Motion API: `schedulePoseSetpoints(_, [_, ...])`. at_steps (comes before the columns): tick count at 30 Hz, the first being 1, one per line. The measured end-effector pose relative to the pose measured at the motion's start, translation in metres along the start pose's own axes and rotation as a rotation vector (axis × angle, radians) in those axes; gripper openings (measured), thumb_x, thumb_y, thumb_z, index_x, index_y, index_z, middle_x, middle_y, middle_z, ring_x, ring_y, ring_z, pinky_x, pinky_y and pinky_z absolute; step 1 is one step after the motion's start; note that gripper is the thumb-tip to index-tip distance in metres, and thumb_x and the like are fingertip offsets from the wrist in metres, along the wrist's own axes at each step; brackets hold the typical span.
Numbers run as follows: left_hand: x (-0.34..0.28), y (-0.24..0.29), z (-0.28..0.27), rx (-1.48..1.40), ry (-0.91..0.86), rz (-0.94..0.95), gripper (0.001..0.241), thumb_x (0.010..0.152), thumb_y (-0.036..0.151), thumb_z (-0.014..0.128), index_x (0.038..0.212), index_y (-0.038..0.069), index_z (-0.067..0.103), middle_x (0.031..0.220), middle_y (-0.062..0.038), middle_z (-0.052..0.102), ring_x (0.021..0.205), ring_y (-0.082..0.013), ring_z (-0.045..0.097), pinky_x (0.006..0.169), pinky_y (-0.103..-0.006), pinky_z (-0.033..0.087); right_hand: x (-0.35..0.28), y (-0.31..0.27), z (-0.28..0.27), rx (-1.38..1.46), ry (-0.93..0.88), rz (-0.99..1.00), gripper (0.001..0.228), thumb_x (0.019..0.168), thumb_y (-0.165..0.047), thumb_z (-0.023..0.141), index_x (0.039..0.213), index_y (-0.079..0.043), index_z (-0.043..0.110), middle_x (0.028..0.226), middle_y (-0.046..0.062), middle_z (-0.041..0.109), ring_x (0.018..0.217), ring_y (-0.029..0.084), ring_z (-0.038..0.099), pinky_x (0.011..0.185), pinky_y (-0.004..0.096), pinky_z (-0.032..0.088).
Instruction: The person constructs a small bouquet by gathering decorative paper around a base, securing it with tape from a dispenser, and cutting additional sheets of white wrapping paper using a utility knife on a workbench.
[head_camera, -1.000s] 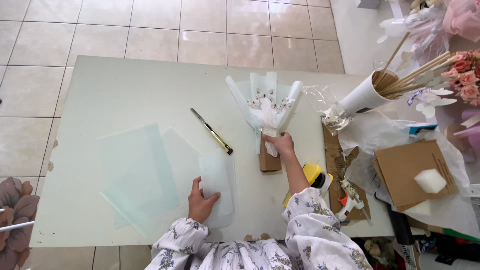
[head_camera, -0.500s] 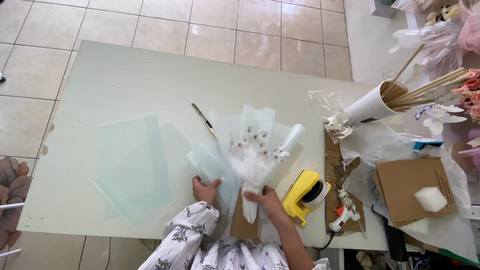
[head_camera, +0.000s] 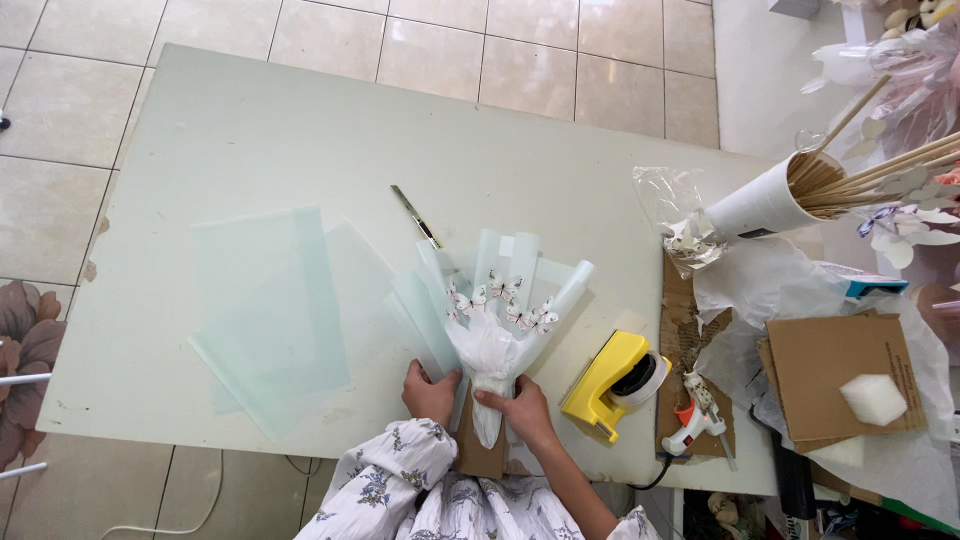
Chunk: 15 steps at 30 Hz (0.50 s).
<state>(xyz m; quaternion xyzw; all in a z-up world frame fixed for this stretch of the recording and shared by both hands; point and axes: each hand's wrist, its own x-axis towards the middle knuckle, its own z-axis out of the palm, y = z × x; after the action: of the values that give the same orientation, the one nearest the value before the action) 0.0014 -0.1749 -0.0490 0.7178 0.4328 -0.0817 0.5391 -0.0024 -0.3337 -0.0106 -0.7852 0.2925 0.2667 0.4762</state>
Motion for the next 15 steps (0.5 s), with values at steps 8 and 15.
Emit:
schedulePoseSetpoints(8, [0.003,-0.022,0.009,0.125,0.068,0.084,0.035,0.066,0.026,0.081,0.085,0.012,0.054,0.063,-0.005,0.058,0.061,-0.0277,0.054,0.063,-0.0421,0.045,-0.014,0.003,-0.003,0.069,-0.001,0.016,0.070,0.061,-0.039,0.093,0.121,-0.010,0.072,0.120,0.005,0.079,0.106,0.017,0.073,0.083,0.033,0.054])
schedulePoseSetpoints(15, [0.016,-0.018,0.014,0.188,0.152,0.192,0.040,0.079,0.035,0.074,0.079,0.010,0.042,0.067,-0.009,0.056,0.064,-0.0336,0.053,0.065,-0.0489,0.044,-0.024,-0.006,-0.004,0.024,-0.008,0.048,0.069,0.061,-0.039,0.092,0.120,-0.010,0.072,0.118,0.005,0.079,0.106,0.018,0.073,0.084,0.032,0.054])
